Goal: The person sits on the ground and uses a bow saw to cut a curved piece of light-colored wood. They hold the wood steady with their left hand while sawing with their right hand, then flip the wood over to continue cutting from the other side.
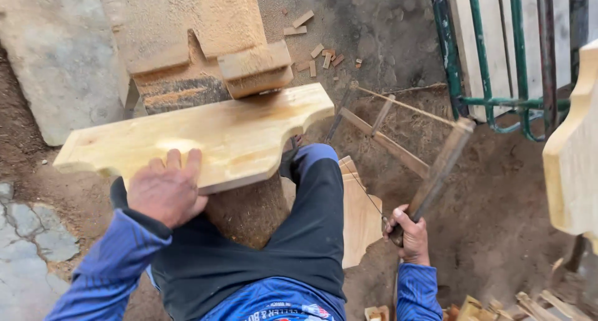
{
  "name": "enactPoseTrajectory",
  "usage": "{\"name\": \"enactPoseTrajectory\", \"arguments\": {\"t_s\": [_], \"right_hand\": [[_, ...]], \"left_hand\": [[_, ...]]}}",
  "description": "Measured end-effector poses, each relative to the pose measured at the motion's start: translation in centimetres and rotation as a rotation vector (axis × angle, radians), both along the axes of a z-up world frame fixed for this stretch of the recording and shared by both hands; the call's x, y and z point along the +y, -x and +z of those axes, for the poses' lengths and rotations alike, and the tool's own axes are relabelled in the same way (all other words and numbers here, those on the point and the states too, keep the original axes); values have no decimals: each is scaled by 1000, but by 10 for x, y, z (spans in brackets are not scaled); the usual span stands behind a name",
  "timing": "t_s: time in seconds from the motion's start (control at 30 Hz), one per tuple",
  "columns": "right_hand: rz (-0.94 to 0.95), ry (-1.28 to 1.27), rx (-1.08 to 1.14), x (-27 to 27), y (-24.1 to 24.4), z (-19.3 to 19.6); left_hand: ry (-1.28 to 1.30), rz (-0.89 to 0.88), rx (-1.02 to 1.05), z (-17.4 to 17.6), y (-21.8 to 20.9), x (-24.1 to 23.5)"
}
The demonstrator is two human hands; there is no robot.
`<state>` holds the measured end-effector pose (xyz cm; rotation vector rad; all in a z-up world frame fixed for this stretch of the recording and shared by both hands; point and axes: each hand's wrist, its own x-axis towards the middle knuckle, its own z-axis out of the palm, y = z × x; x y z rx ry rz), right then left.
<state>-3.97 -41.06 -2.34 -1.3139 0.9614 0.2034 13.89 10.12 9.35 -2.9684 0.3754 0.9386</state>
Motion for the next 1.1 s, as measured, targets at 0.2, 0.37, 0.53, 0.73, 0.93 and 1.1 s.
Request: {"name": "enactPoseTrajectory", "arguments": {"t_s": [0.2,0.37,0.53,0.73,0.93,1.1], "right_hand": [[-112,36,-2,3,-3,-6],[-84,33,-105,10,-1,-15],[42,73,-216,16,73,-30],[-10,-15,-281,34,133,-50],[-25,-44,-149,2,128,-63],[-40,-79,-281,-9,104,-85]], "left_hand": [[50,-7,-115,-9,-6,10],[54,61,-7,-11,-3,15],[106,51,-184,-31,50,9],[176,21,-409,-75,99,8],[233,108,-388,-80,108,-8],[196,259,-228,-79,114,-16]]}}
